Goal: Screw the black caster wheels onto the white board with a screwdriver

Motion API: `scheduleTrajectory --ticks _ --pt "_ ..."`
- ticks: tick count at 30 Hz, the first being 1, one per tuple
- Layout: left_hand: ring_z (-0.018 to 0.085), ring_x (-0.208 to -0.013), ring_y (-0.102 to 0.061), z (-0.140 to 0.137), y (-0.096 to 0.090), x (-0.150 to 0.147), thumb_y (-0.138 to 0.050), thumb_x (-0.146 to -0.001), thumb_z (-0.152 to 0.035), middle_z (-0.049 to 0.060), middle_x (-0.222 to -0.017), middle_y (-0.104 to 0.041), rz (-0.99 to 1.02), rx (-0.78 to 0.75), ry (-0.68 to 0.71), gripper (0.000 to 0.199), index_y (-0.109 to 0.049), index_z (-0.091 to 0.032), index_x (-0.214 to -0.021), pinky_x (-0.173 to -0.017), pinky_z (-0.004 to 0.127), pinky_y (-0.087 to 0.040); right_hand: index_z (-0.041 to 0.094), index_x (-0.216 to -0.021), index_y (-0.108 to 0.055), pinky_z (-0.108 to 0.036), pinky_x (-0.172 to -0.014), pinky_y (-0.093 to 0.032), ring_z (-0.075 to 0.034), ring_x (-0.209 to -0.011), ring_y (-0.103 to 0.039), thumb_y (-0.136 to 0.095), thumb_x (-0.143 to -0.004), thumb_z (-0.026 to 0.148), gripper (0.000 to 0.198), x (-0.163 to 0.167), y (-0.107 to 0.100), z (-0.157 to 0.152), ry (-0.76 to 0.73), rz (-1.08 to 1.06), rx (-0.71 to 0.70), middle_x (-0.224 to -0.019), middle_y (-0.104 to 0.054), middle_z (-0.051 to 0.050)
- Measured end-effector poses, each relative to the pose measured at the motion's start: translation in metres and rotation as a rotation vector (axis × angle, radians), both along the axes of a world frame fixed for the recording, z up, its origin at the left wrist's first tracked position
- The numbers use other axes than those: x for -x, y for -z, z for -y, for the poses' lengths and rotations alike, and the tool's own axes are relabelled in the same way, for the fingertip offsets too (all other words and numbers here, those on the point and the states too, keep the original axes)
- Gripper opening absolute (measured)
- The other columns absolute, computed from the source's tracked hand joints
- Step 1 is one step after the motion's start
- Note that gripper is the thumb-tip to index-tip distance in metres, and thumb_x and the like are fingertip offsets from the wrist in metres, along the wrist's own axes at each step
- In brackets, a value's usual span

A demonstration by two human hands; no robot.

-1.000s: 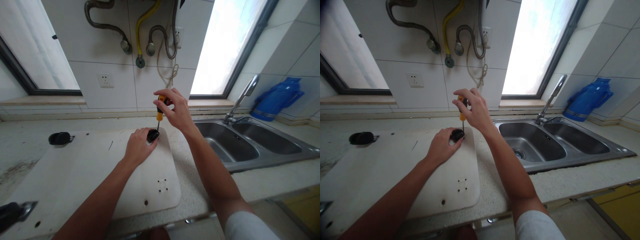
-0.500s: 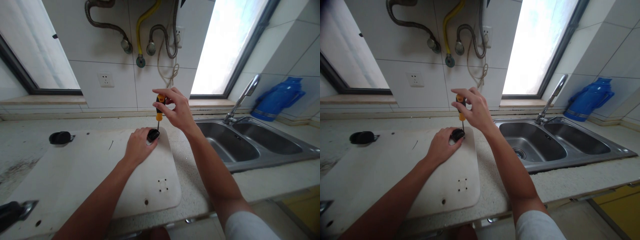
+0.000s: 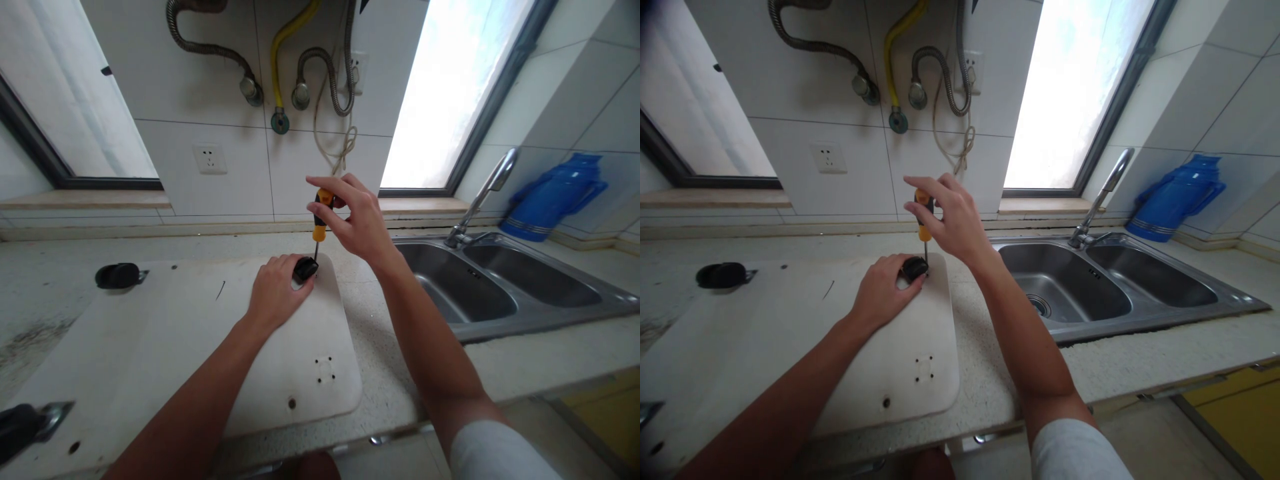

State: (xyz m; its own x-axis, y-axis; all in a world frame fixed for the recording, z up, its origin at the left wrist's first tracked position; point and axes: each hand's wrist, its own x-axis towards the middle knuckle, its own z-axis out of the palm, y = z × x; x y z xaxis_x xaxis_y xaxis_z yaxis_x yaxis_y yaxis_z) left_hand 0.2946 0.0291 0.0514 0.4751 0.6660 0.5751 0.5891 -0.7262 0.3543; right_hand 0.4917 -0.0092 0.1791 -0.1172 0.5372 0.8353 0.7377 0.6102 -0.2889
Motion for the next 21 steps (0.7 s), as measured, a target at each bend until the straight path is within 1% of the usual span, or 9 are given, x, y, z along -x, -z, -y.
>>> scheduleTrajectory --ticks 2,5,9,11,13,15,17,19,21 --pt "0.034 -0.113 -0.071 -0.0001 0.0002 0.0001 -0.075 -0.098 -0.034 0.009 -0.123 -0.081 -0.001 -0.002 -0.006 0.031 -0.071 -0.025 -0.127 -0.102 0.051 -0.056 0.029 -0.143 -0.079 -0.043 -0.100 -0.060 -0.022 -0.106 -0.066 -0.073 -0.102 0.042 0.043 0.0006 0.0008 0.0000 0.024 0.009 -0.016 -0.113 -0.069 -0.006" --pt "0.034 -0.113 -0.071 -0.0003 0.0003 0.0001 -0.075 -0.098 -0.034 0.009 -0.123 -0.081 -0.004 -0.010 -0.003 0.031 -0.071 -0.026 -0.127 -0.102 0.051 -0.057 0.031 -0.156 -0.069 -0.041 -0.101 -0.059 -0.021 -0.110 -0.068 -0.062 -0.107 0.035 0.049 0.0012 0.0020 -0.0002 -0.042 0.033 0.043 -0.121 -0.073 -0.006" --pt "0.035 -0.112 -0.071 -0.0003 0.0000 0.0000 -0.076 -0.097 -0.033 0.009 -0.122 -0.081 0.004 -0.013 -0.008 0.030 -0.071 -0.025 -0.126 -0.102 0.052 -0.057 0.029 -0.143 -0.077 -0.043 -0.100 -0.058 -0.023 -0.106 -0.066 -0.075 -0.102 0.046 0.044 0.0028 0.0032 -0.0003 0.053 0.040 -0.003 -0.115 -0.072 -0.007" --pt "0.035 -0.112 -0.071 -0.0002 -0.0002 0.0001 -0.076 -0.098 -0.034 0.009 -0.122 -0.081 0.003 -0.009 -0.006 0.031 -0.071 -0.025 -0.126 -0.102 0.052 -0.056 0.030 -0.154 -0.070 -0.042 -0.099 -0.058 -0.023 -0.106 -0.067 -0.074 -0.103 0.045 0.053 0.0033 0.0037 -0.0010 0.030 0.072 0.044 -0.119 -0.072 -0.006" --pt "0.035 -0.113 -0.071 -0.0001 -0.0002 0.0003 -0.075 -0.098 -0.034 0.009 -0.123 -0.080 0.001 -0.011 -0.004 0.031 -0.071 -0.025 -0.127 -0.102 0.051 -0.056 0.031 -0.164 -0.060 -0.039 -0.095 -0.058 -0.021 -0.099 -0.067 -0.071 -0.105 0.042 0.061 0.0036 0.0043 -0.0019 0.028 0.074 0.082 -0.120 -0.074 -0.005" --pt "0.035 -0.112 -0.071 -0.0001 0.0001 0.0004 -0.075 -0.098 -0.034 0.009 -0.123 -0.081 0.001 -0.015 -0.008 0.031 -0.070 -0.025 -0.127 -0.101 0.051 -0.056 0.030 -0.160 -0.063 -0.039 -0.090 -0.057 -0.022 -0.096 -0.066 -0.075 -0.103 0.049 0.062 0.0037 0.0048 -0.0025 0.097 0.051 0.063 -0.116 -0.074 -0.005" --pt "0.035 -0.111 -0.071 -0.0002 0.0004 0.0005 -0.075 -0.099 -0.034 0.009 -0.122 -0.081 0.001 -0.015 -0.011 0.030 -0.070 -0.024 -0.127 -0.101 0.051 -0.056 0.029 -0.155 -0.067 -0.038 -0.089 -0.056 -0.024 -0.102 -0.066 -0.075 -0.102 0.054 0.059 0.0038 0.0058 -0.0026 0.113 0.050 0.049 -0.120 -0.074 -0.007" --pt "0.035 -0.112 -0.071 -0.0004 0.0006 0.0006 -0.075 -0.099 -0.034 0.009 -0.122 -0.081 0.000 -0.014 -0.005 0.030 -0.070 -0.024 -0.127 -0.102 0.051 -0.056 0.031 -0.162 -0.060 -0.037 -0.090 -0.056 -0.022 -0.101 -0.067 -0.067 -0.107 0.047 0.058 0.0047 0.0076 -0.0020 0.058 0.084 0.079 -0.123 -0.075 -0.006" --pt "0.034 -0.112 -0.071 -0.0007 0.0006 0.0006 -0.074 -0.099 -0.034 0.009 -0.123 -0.081 -0.003 -0.015 0.002 0.030 -0.070 -0.024 -0.127 -0.102 0.051 -0.056 0.033 -0.166 -0.053 -0.036 -0.087 -0.056 -0.021 -0.092 -0.066 -0.065 -0.108 0.042 0.060 0.0069 0.0097 -0.0012 0.080 0.101 0.062 -0.117 -0.078 -0.004"
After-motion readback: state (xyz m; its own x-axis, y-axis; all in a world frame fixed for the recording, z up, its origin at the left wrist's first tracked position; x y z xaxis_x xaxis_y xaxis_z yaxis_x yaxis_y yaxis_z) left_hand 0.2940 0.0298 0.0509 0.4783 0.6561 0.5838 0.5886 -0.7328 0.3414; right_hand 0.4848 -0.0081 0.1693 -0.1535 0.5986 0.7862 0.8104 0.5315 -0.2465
